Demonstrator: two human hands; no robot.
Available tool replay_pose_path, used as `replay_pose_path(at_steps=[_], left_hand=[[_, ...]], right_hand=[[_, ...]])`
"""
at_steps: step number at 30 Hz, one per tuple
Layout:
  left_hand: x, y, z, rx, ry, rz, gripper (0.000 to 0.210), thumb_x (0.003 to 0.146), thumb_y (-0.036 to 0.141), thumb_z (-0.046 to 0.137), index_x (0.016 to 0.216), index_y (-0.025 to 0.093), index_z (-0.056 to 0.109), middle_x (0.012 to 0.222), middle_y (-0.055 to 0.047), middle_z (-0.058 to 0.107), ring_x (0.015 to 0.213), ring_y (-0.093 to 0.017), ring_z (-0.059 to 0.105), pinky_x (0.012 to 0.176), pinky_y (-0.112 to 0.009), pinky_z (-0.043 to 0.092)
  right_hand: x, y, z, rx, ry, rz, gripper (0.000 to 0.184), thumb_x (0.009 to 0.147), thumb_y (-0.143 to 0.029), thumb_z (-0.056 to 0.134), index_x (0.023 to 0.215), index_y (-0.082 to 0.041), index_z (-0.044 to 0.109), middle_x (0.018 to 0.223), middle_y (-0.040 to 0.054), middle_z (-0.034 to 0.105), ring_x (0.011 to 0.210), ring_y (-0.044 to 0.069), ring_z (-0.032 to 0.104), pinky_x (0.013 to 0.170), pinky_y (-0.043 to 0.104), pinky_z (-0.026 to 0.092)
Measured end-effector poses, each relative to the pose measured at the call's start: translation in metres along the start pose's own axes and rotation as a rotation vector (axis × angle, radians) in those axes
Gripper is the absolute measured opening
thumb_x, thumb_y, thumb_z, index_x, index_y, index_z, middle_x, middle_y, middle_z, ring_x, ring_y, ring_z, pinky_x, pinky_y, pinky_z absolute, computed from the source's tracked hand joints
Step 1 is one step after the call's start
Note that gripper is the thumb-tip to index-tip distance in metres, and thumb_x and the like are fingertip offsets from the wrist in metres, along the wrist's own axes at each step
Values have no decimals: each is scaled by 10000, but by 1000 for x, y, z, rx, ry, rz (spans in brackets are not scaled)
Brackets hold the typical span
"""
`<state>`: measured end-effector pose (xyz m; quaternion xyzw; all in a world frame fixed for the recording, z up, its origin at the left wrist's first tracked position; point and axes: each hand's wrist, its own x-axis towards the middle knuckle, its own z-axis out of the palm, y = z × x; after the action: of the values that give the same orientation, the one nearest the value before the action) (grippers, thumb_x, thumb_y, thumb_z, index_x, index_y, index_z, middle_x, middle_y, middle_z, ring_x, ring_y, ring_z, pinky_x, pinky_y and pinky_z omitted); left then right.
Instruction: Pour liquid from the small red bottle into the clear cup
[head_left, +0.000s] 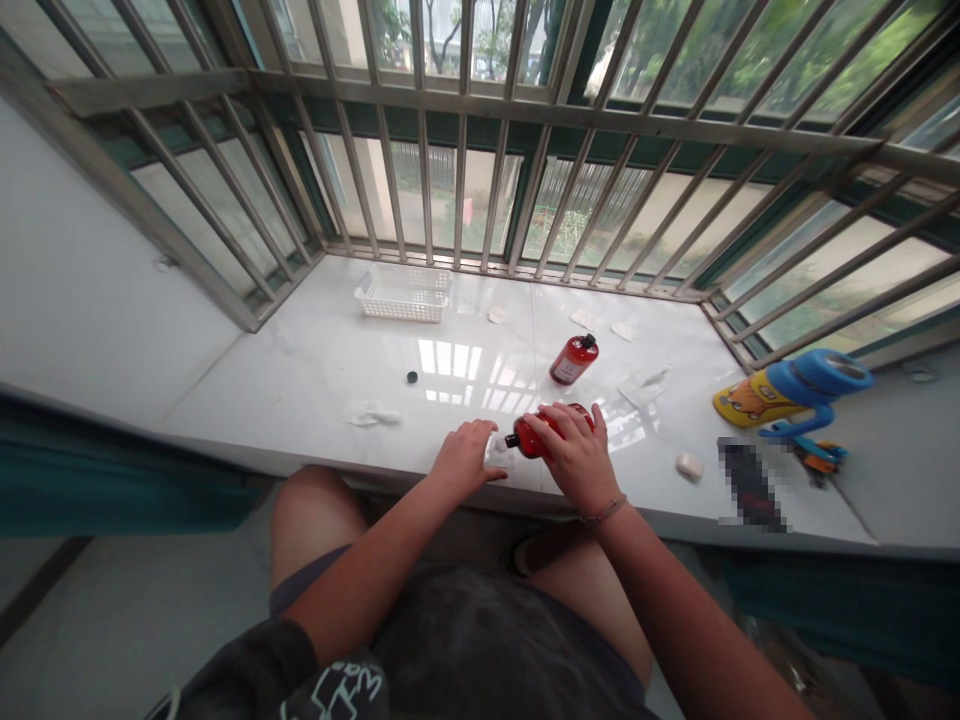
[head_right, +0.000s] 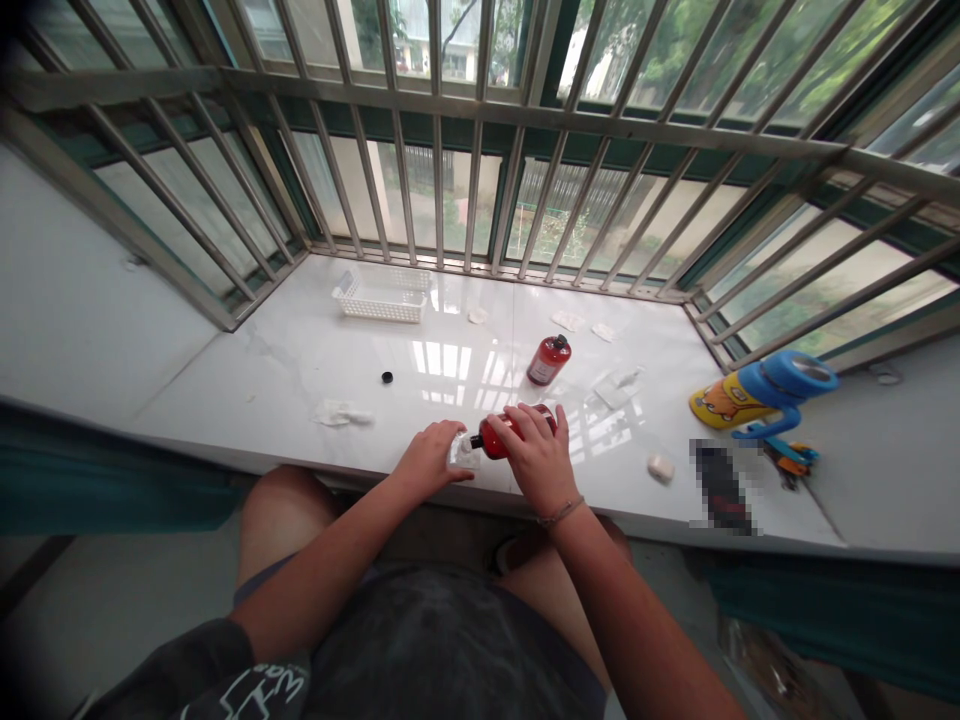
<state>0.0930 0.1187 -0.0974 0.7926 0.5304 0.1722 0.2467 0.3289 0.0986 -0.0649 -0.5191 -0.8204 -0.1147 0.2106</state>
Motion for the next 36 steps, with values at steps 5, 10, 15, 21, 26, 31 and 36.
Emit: replay_pose_path(at_steps=[5,10,15,21,26,31,36], left_hand=[[0,3,-3,-6,-9,-4,747,696,375,1006,1301,220,596,1306,-86,712,1211,-332,659,999,-454,530],[-1,3,-4,-9,-15,-9,736,699,369,1001,1298,232,596,1305,-85,712,1215,-328,657,1017,-448,525],[0,2,-3,-6,-14,-3,735,703,371,999,1300,233,593,1308,-86,708,1213,-326,654,1023,-445,523],[-1,3,-5,-11,-18,-4,723,707,367,996,1294,235,594,1308,-84,706,1208,-323,652,1038,-445,519],[-1,3,-5,-13,-21,-11,723,706,363,995,1296,243,596,1308,-84,703,1208,-325,651,1038,-447,517],[-1,2,-4,-21,-11,1,729,703,361,997,1301,243,597,1300,-83,700,1208,-323,651,1028,-441,516],[-1,3,-5,-18,-20,-3,726,701,358,999,1294,235,599,1301,-84,701,1201,-324,653,1023,-441,518]], right_hand=[[1,0,-1,6,16,-13,430,1002,-221,675,1416,-339,661,1441,72,699,1398,285,558,1333,581,57],[0,1,-1,-2,12,-10,445,1004,-212,676,1428,-347,650,1458,63,690,1412,279,549,1337,584,55],[1,1,-2,-16,12,-11,452,1007,-204,672,1432,-356,647,1464,51,688,1418,271,545,1342,592,54],[2,0,-4,-25,9,-11,431,1010,-201,655,1413,-353,663,1462,52,689,1417,271,545,1345,598,48],[2,1,-4,-37,3,-15,451,993,-189,654,1412,-353,669,1461,54,684,1413,276,540,1345,605,54],[2,1,-4,-20,11,-18,442,997,-208,654,1416,-350,667,1462,63,681,1415,284,533,1341,609,45],[2,2,-3,-20,9,-13,441,1003,-207,654,1420,-349,658,1474,57,677,1420,276,534,1343,607,40]])
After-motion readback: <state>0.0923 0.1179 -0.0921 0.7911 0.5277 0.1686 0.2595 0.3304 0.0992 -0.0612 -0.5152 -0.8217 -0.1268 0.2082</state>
